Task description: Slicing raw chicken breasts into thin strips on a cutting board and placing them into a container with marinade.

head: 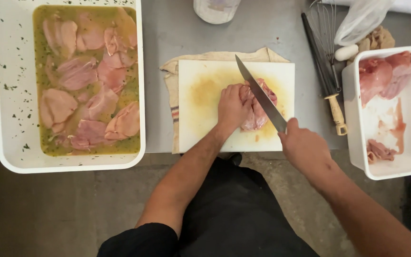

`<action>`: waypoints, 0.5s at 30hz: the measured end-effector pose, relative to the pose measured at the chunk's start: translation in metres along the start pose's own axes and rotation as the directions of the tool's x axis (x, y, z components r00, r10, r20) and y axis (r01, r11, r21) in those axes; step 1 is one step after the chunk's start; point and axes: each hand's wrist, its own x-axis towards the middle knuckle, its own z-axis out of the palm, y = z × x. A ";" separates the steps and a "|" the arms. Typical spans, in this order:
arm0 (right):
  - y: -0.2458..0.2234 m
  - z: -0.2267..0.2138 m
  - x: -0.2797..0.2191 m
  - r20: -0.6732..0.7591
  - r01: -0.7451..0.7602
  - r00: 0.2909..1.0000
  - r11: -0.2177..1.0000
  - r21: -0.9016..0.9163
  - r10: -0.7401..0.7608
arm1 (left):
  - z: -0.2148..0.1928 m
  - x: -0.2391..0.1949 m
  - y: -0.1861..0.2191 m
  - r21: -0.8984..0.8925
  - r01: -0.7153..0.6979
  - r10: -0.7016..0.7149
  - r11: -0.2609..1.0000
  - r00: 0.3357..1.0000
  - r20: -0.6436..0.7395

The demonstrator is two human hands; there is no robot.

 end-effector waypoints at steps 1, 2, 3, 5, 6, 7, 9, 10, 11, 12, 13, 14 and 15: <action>-0.006 -0.005 0.006 0.020 -0.009 1.000 0.999 0.034 0.008 | -0.005 0.001 0.003 -0.019 -0.003 0.003 1.000 1.000 0.006; -0.011 -0.010 0.012 0.040 -0.019 0.999 0.998 0.067 0.016 | -0.009 0.001 0.007 -0.038 -0.006 0.007 0.999 1.000 0.012; -0.014 -0.009 0.020 0.040 -0.023 0.999 0.997 0.069 0.020 | -0.009 0.002 0.005 -0.039 -0.009 0.009 0.999 1.000 0.016; -0.021 -0.006 0.034 0.058 -0.041 0.998 0.996 0.078 0.036 | -0.008 0.001 0.002 -0.049 -0.030 0.030 0.998 1.000 0.003; -0.023 -0.003 0.041 0.061 -0.043 0.997 0.996 0.079 0.038 | -0.007 0.002 0.000 -0.049 -0.028 0.028 0.998 1.000 0.007; -0.024 0.000 0.048 0.069 -0.033 0.997 0.995 0.089 0.027 | -0.006 0.002 -0.001 -0.048 -0.038 0.039 0.998 0.999 0.009; -0.029 0.005 0.061 0.077 -0.025 0.997 0.995 0.101 0.017 | -0.005 0.002 -0.005 -0.046 -0.049 0.050 0.998 0.999 0.012; -0.033 0.007 0.066 0.085 -0.041 0.996 0.992 0.120 0.031 | -0.004 0.000 -0.006 -0.048 -0.037 0.038 0.998 0.999 0.021; -0.036 0.008 0.072 0.091 -0.056 0.995 0.989 0.139 0.043 | -0.003 0.000 -0.007 -0.051 -0.025 0.026 0.998 0.999 0.028; -0.040 0.004 0.070 0.089 -0.056 0.995 0.989 0.140 0.044 | -0.004 0.000 -0.007 -0.050 -0.027 0.028 0.998 0.999 0.028; -0.045 -0.001 0.068 0.109 -0.073 0.993 0.984 0.163 0.055 | -0.005 -0.001 -0.007 -0.051 -0.020 0.022 0.998 0.999 0.037; -0.049 -0.006 0.066 0.128 -0.089 0.990 0.979 0.186 0.066 | -0.006 -0.001 -0.007 -0.052 -0.013 0.016 0.999 0.999 0.046; -0.047 -0.001 0.062 0.128 -0.093 0.989 0.978 0.188 0.069 | -0.010 0.000 -0.005 -0.053 -0.016 0.019 0.998 0.999 0.049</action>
